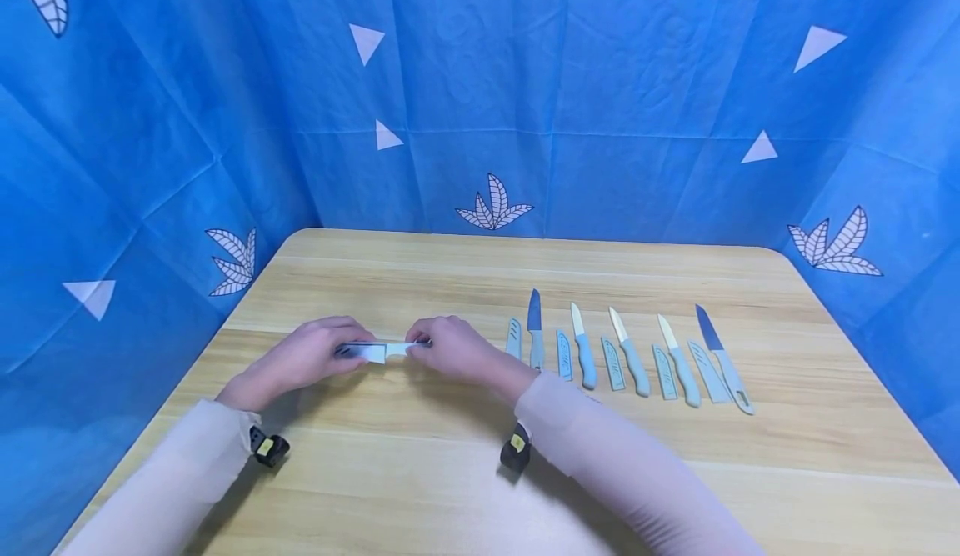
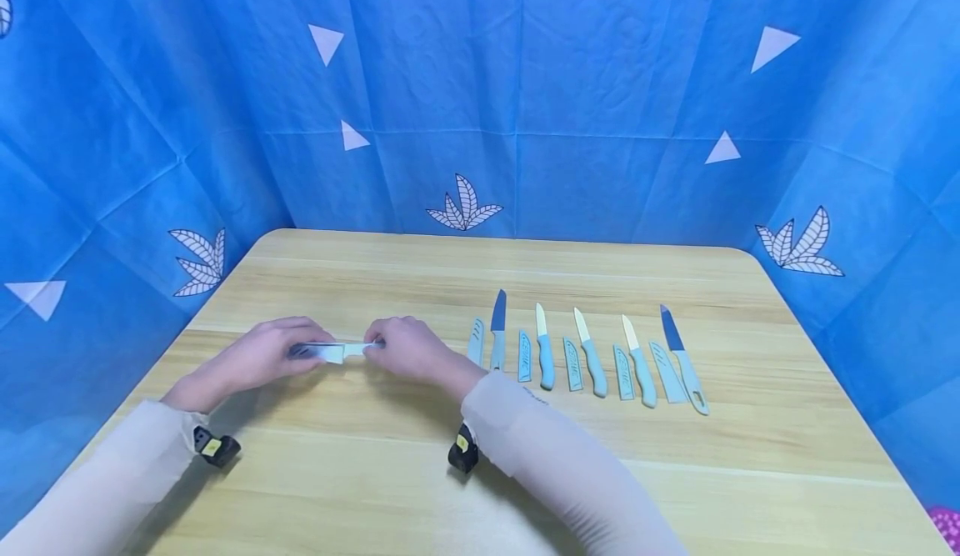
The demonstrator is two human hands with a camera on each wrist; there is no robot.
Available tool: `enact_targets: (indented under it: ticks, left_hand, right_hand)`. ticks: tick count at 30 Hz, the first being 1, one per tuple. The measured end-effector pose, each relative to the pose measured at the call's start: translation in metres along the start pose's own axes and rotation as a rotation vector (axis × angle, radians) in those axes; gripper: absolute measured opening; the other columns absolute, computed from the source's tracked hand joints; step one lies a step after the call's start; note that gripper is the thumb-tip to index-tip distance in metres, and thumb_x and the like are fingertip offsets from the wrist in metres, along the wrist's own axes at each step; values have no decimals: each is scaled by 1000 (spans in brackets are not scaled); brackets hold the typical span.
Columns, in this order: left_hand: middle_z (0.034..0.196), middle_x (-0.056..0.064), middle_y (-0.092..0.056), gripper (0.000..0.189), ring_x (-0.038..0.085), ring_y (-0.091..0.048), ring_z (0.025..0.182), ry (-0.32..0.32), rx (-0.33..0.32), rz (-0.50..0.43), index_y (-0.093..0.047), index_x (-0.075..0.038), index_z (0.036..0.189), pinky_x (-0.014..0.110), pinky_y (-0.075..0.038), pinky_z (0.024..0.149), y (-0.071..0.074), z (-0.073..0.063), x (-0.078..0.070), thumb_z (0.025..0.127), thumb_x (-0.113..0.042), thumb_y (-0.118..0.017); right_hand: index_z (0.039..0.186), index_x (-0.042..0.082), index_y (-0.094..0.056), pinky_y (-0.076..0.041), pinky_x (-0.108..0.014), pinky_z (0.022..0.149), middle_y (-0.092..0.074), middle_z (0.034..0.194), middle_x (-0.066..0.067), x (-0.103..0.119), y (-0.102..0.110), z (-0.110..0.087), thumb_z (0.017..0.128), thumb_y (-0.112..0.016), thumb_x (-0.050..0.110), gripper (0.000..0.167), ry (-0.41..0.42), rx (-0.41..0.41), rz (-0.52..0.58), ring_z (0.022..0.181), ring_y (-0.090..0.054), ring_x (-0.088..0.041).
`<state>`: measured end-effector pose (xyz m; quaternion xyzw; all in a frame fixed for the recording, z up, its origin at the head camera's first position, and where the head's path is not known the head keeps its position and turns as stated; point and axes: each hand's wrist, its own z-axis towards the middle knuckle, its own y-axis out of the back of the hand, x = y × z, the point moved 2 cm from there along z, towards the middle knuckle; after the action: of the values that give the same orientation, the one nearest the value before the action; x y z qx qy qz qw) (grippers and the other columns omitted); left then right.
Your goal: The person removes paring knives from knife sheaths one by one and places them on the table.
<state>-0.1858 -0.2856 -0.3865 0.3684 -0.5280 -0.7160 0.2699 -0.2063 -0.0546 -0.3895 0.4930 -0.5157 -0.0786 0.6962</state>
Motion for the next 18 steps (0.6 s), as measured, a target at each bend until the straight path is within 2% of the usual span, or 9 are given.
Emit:
enact_targets:
  ticks: [4, 7, 11, 18]
  left_hand:
    - [99, -6, -67, 27, 9, -62, 87, -55, -42, 14, -74, -15, 106, 33, -59, 78, 2, 2, -7, 81, -20, -82]
    - [100, -5, -68, 28, 10, -63, 89, -90, -64, 22, -74, -15, 106, 33, -59, 79, 3, 4, -11, 80, -20, -83]
    - [102, -3, -68, 30, 12, -63, 91, -102, -61, 21, -73, -14, 107, 32, -59, 80, 3, 5, -16, 80, -20, -83]
    - [103, -3, -68, 31, 11, -63, 90, -124, -57, -2, -73, -14, 107, 30, -59, 79, 2, 7, -22, 78, -16, -83]
  right_hand:
    - [106, 16, -72, -47, -22, 58, -63, 76, 10, 0, 1, -1, 98, -62, 29, 19, -1, 41, 31, 63, -52, -9]
    - [106, 13, -72, -48, -22, 57, -65, 72, 7, -1, 1, -1, 100, -58, 29, 22, 6, 90, 57, 61, -57, -10]
    - [109, 9, -70, -52, -20, 60, -68, 75, 5, -2, 0, -2, 102, -55, 25, 24, -5, 159, 114, 66, -64, -10]
    - [108, 4, -68, -58, -24, 59, -69, 78, -2, -5, -2, -3, 102, -53, 16, 20, 2, 244, 207, 64, -65, -14]
